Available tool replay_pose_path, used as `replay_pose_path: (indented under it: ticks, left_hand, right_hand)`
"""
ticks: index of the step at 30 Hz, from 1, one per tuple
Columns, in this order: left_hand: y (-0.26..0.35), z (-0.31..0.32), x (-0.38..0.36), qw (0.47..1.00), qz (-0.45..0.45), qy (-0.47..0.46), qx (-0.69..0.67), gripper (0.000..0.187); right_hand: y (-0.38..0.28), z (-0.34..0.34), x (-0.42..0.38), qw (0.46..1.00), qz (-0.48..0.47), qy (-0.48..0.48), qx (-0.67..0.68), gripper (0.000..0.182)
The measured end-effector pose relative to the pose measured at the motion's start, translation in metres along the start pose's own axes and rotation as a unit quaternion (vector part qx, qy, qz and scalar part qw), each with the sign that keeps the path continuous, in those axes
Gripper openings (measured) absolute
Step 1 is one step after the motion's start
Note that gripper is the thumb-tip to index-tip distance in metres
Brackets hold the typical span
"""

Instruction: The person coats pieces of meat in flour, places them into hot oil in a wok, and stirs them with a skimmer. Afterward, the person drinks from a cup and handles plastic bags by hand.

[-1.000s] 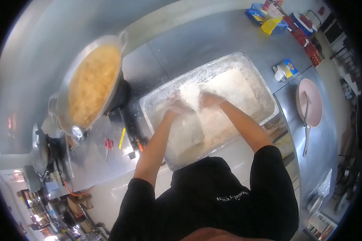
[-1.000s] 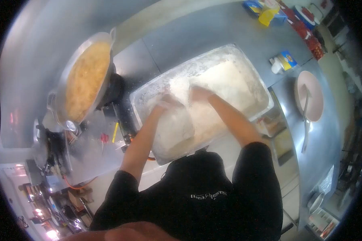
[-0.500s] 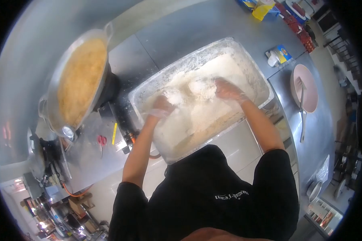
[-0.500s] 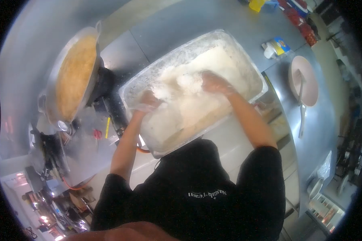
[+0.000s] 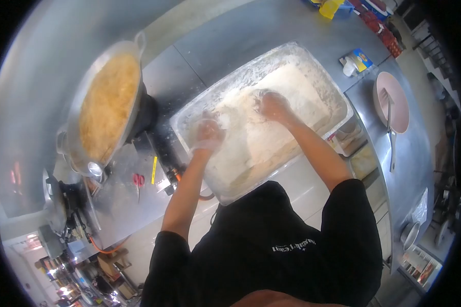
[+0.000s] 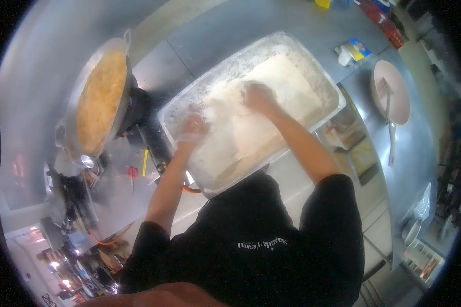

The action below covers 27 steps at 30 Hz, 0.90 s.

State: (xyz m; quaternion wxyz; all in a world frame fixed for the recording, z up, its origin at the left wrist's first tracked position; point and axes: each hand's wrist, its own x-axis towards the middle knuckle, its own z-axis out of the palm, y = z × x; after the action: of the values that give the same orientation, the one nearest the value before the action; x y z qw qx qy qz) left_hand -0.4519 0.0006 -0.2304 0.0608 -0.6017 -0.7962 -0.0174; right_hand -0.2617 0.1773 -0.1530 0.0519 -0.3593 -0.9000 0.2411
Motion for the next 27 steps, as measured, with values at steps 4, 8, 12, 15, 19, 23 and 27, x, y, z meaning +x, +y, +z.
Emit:
replay_pose_path:
  ticks: [4, 8, 12, 15, 19, 23, 27]
  left_hand:
    - [-0.017, 0.049, -0.003, 0.976, 0.046, 0.139, 0.16, 0.043]
    - [0.016, -0.018, 0.007, 0.991, 0.002, 0.134, -0.01, 0.046]
    - [0.013, -0.094, 0.006, 0.918, -0.108, -0.025, -0.381, 0.056]
    - [-0.015, -0.038, -0.003, 0.954, -0.096, 0.039, -0.282, 0.059]
    - [-0.01, -0.078, 0.007, 0.983, -0.056, -0.024, -0.171, 0.061]
    - [-0.009, -0.074, 0.018, 0.964, -0.025, 0.033, -0.262, 0.061]
    - [-0.001, -0.103, 0.025, 0.94, -0.085, -0.05, -0.327, 0.052]
  right_hand:
    - [0.005, 0.037, 0.026, 0.994, -0.01, 0.057, -0.09, 0.023]
    - [0.019, 0.018, 0.024, 0.99, 0.003, 0.073, -0.119, 0.016]
    - [0.034, 0.051, 0.048, 0.975, -0.129, 0.178, -0.036, 0.013]
    - [0.049, 0.016, 0.043, 0.996, -0.074, -0.012, 0.045, 0.013]
    - [0.011, -0.028, 0.002, 0.993, -0.071, 0.086, 0.042, 0.018]
    - [0.016, -0.036, -0.01, 0.989, -0.118, 0.088, -0.017, 0.016]
    - [0.058, -0.032, -0.004, 0.988, -0.147, 0.017, 0.045, 0.021]
